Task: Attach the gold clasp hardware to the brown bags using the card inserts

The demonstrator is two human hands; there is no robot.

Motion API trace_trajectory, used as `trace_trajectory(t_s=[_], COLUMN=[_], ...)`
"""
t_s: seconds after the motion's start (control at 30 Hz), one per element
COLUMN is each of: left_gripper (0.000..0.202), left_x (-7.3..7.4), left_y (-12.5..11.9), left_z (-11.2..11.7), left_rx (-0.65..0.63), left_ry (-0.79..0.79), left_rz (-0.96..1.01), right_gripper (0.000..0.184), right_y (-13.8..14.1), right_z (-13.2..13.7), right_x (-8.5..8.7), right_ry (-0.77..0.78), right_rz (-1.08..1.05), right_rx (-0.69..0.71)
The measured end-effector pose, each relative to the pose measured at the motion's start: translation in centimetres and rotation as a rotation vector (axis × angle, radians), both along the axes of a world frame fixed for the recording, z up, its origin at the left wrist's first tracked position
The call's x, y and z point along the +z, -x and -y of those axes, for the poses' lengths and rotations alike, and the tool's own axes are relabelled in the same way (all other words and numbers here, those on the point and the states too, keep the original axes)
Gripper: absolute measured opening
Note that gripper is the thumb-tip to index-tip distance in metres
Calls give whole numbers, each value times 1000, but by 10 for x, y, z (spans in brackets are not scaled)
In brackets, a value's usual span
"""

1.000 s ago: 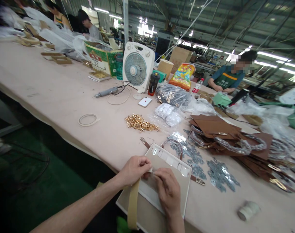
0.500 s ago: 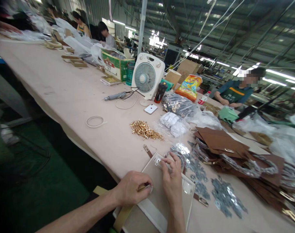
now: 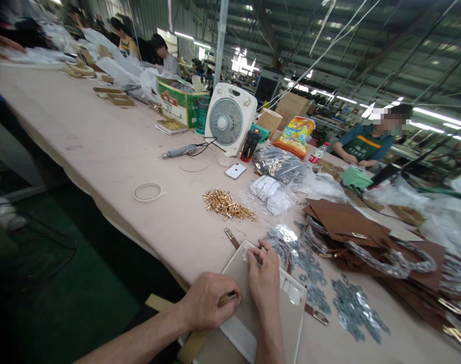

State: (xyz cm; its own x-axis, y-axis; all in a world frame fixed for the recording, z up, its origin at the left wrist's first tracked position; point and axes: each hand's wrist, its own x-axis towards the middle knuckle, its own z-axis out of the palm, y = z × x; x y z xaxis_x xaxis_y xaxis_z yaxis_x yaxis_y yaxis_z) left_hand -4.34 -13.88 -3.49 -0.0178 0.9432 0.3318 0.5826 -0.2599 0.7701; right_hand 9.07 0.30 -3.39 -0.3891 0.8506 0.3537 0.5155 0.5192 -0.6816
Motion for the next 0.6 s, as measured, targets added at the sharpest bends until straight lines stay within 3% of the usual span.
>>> trace_trajectory(t_s=[0.3,0.47,0.6], left_gripper=[12,13,11], left_x=[-2,-3,-2], left_y=[-1,-2,-3], left_z=[0,1,1], left_rx=[11,2,4], left_ry=[-1,-21,-43], left_rz=[-6,-19,1], right_gripper=[34,63,48], right_y=[1,1,2], right_z=[3,1,-4], right_x=[-8,-13,-11], right_ry=[-138,-167,-172], right_rz=[91,165,207], right_rx=[-16,-79,-68])
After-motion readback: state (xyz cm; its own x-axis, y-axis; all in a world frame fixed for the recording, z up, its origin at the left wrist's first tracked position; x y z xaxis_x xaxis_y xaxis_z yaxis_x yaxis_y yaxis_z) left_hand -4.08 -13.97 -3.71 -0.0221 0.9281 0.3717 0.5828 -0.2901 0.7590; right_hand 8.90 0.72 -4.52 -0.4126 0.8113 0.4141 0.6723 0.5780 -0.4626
